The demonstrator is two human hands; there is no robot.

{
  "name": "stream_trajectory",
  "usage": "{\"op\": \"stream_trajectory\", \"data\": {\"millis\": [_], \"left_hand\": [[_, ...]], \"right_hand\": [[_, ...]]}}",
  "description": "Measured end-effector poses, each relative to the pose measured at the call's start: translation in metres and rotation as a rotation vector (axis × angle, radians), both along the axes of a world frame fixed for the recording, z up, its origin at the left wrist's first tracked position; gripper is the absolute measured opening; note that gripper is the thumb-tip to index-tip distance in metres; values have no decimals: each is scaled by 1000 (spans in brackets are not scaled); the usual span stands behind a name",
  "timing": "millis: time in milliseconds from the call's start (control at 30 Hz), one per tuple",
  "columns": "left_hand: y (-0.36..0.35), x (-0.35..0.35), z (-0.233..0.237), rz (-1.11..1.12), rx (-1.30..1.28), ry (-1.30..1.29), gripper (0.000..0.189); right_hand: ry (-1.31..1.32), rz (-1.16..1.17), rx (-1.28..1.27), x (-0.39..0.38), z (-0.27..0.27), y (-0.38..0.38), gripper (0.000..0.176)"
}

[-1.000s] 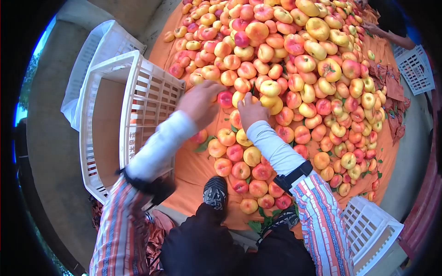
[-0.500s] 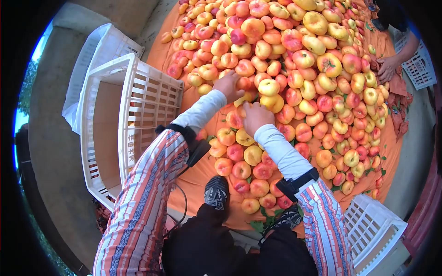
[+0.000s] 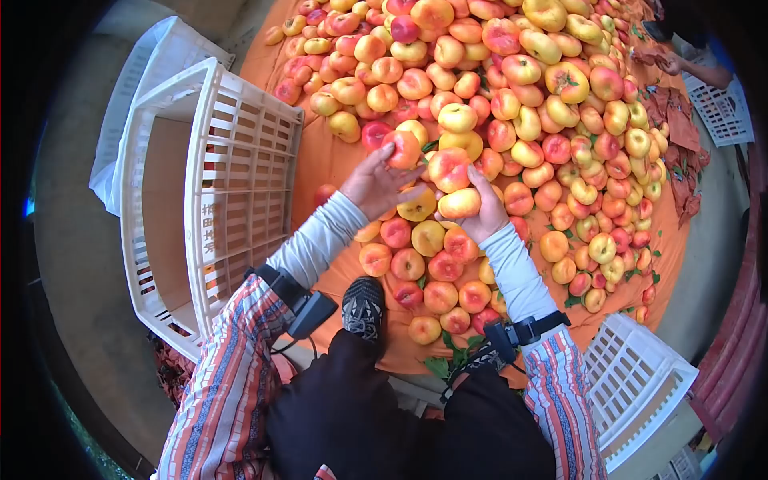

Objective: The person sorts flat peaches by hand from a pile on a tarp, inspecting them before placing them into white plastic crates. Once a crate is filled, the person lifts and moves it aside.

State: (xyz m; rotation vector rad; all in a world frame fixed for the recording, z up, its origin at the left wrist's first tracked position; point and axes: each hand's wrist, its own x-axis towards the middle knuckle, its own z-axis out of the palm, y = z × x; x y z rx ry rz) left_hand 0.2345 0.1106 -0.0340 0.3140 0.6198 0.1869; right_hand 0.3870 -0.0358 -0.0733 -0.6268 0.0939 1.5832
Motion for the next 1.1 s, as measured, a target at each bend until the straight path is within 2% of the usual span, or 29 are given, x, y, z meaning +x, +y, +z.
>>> {"op": "stream_trajectory", "data": {"millis": [100, 167, 233, 267, 333, 467, 533, 567, 633, 700, 733, 767, 800, 900, 967, 1033, 1100], "left_hand": [[-26, -7, -11, 31, -192, -1, 42], [-41, -16, -15, -37, -263, -7, 36], [-59, -18, -7, 62, -301, 5, 33], [-60, -19, -3, 71, -412, -107, 30], [-63, -30, 0, 11, -498, -127, 32], [-70, -48, -4, 64, -414, -132, 37], [-73, -51, -7, 116, -413, -229, 36], [-75, -54, 9, 129, -430, -236, 34], [-75, -55, 61, 99, -523, -247, 41], [-74, -71, 86, 102, -602, -305, 44], [-74, -81, 102, 127, -564, -307, 45], [-69, -95, 123, 158, -492, -362, 45], [-61, -113, 145, 191, -424, -413, 45], [-27, -183, 209, 350, -273, -458, 45], [5, -237, 219, 373, -102, -481, 42], [31, -278, 224, 491, 2, -329, 39], [59, -317, 198, 584, 43, -83, 38]], "right_hand": [[-594, -149, 35, -21, 34, 1, 37], [-1385, -89, 120, -32, 59, -3, 35], [-2030, -62, 441, -41, 75, -4, 39], [-2110, -39, 496, -47, 74, -8, 40], [-2276, 2, 607, -59, 70, -14, 43], [-2287, 65, 646, -73, 84, -22, 43], [-2276, 81, 699, -77, 101, -20, 43], [-2242, 176, 641, -80, 123, -22, 49], [-2158, 141, 562, -78, 155, -24, 62], [-2161, 105, 486, -69, 177, -35, 59], [-2191, 115, 424, -66, 192, -40, 56], [-2087, 97, 341, -59, 194, -50, 52], [-2110, 113, 169, -58, 204, -63, 45], [-1993, 18, -52, -43, 203, -110, 37], [-2005, 45, -197, -39, 202, -145, 34], [-2018, 93, -283, -36, 193, -180, 33], [-2002, 164, -343, -33, 179, -214, 33]]}}
